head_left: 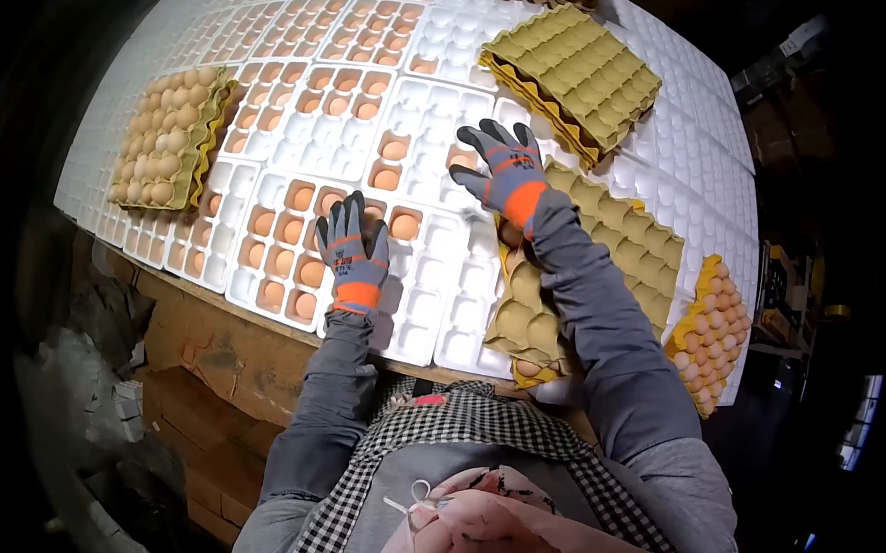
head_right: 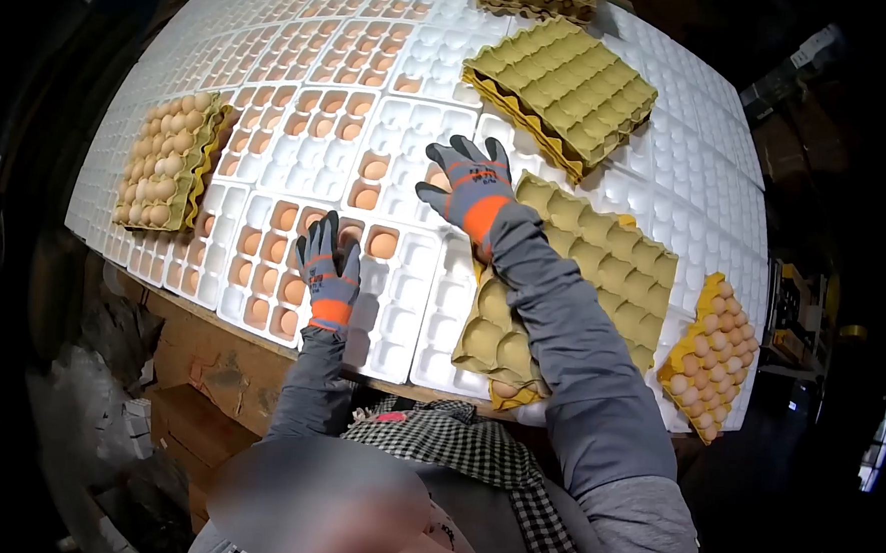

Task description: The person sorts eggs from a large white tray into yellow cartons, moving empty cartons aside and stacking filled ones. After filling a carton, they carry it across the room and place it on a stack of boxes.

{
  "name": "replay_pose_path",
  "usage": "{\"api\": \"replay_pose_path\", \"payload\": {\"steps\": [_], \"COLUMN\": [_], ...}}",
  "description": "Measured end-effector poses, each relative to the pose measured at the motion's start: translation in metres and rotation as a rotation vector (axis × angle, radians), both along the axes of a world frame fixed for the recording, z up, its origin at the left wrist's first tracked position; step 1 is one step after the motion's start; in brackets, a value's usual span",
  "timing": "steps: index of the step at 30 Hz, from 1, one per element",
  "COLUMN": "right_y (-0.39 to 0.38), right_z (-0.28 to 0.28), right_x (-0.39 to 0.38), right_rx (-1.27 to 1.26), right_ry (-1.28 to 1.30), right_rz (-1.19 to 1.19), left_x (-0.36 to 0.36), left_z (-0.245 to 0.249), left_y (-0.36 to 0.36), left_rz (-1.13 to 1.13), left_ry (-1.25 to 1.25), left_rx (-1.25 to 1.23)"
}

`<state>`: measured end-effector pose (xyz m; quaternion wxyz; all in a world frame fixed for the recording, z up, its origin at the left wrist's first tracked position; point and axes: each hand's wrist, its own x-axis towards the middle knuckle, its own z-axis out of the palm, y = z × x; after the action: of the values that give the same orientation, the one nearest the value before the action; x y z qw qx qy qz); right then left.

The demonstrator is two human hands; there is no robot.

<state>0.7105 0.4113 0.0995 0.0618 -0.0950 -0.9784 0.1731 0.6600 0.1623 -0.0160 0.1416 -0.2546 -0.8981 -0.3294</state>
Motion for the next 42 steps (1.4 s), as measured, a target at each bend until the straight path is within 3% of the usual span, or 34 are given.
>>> {"api": "replay_pose_path", "payload": {"steps": [1,3,6,9,10,12,14,17,20,21,22,23,24,27,28,30,31,32,33,34,36,38,39,40,41,42], "right_y": [-0.005,-0.011,-0.025,-0.003,0.006,0.031,0.061,0.169,0.264,0.276,0.264,0.261,0.267,0.208,0.179,0.096,0.065,0.04,0.018,0.002,-0.025,-0.036,-0.03,-0.023,-0.02,-0.005], "right_z": [0.036,0.083,0.06,0.063,0.074,0.107,0.126,0.124,0.118,0.121,0.131,0.135,0.132,0.099,0.085,0.07,0.067,0.053,0.038,0.022,-0.012,-0.044,-0.035,-0.021,-0.018,-0.031], "right_x": [0.049,0.148,0.257,0.287,0.284,0.261,0.226,0.158,0.083,0.062,0.051,0.045,0.05,0.105,0.138,0.211,0.235,0.262,0.282,0.295,0.311,0.322,0.32,0.315,0.313,0.315], "right_rx": [-0.042,0.089,0.295,0.088,0.099,0.058,0.231,0.401,0.54,0.801,0.981,1.069,1.012,0.154,0.035,0.071,-0.019,0.009,-0.004,-0.015,0.193,0.182,-0.058,-0.299,-0.642,-1.267], "right_ry": [0.141,0.065,-0.379,-0.336,-0.332,-0.036,0.079,0.222,0.025,-0.202,-0.468,-0.512,-0.305,0.039,0.302,0.122,0.081,-0.074,-0.121,-0.164,-0.209,0.085,0.045,0.004,0.201,0.421], "right_rz": [0.025,0.032,-0.068,-0.003,0.005,0.037,0.012,0.205,0.366,0.31,0.109,-0.021,-0.007,0.006,0.287,0.213,0.279,0.251,0.217,0.183,0.267,0.16,0.099,0.041,-0.137,-0.266], "left_x": [0.01,0.02,0.022,0.029,0.03,0.03,0.03,0.031,0.031,0.031,0.032,0.033,0.031,0.034,0.034,0.058,0.079,0.112,0.139,0.165,0.212,0.224,0.226,0.227,0.229,0.229], "left_z": [0.004,-0.002,-0.021,-0.001,0.002,-0.002,-0.009,-0.01,-0.005,-0.005,-0.005,-0.003,-0.005,-0.01,-0.013,0.015,0.034,0.056,0.065,0.092,0.065,0.05,0.047,0.053,0.044,0.036], "left_y": [-0.001,-0.003,-0.001,0.007,0.009,0.01,0.011,0.009,0.012,0.013,0.013,0.014,0.015,0.011,0.009,0.015,0.022,0.03,0.029,0.035,0.045,0.046,0.047,0.048,0.044,0.042], "left_rz": [-0.032,-0.056,-0.009,-0.01,-0.011,0.004,0.006,0.015,0.018,0.023,0.017,0.031,0.043,0.016,-0.062,-0.204,-0.387,-0.554,-0.749,-0.876,-0.863,-0.849,-0.823,-0.802,-0.783,-0.747], "left_ry": [0.001,0.005,0.075,0.004,-0.002,0.047,0.053,0.061,0.053,0.073,0.087,0.077,0.07,0.016,0.232,0.263,0.088,-0.243,-0.415,-0.207,-0.091,-0.065,-0.042,-0.199,-0.42,-0.629], "left_rx": [-0.005,-0.021,-0.211,-0.325,-0.336,-0.352,-0.313,-0.274,-0.296,-0.291,-0.294,-0.325,-0.327,-0.312,-0.163,0.093,0.264,0.375,0.152,-0.114,-0.293,-0.233,-0.162,-0.064,0.201,0.474]}}
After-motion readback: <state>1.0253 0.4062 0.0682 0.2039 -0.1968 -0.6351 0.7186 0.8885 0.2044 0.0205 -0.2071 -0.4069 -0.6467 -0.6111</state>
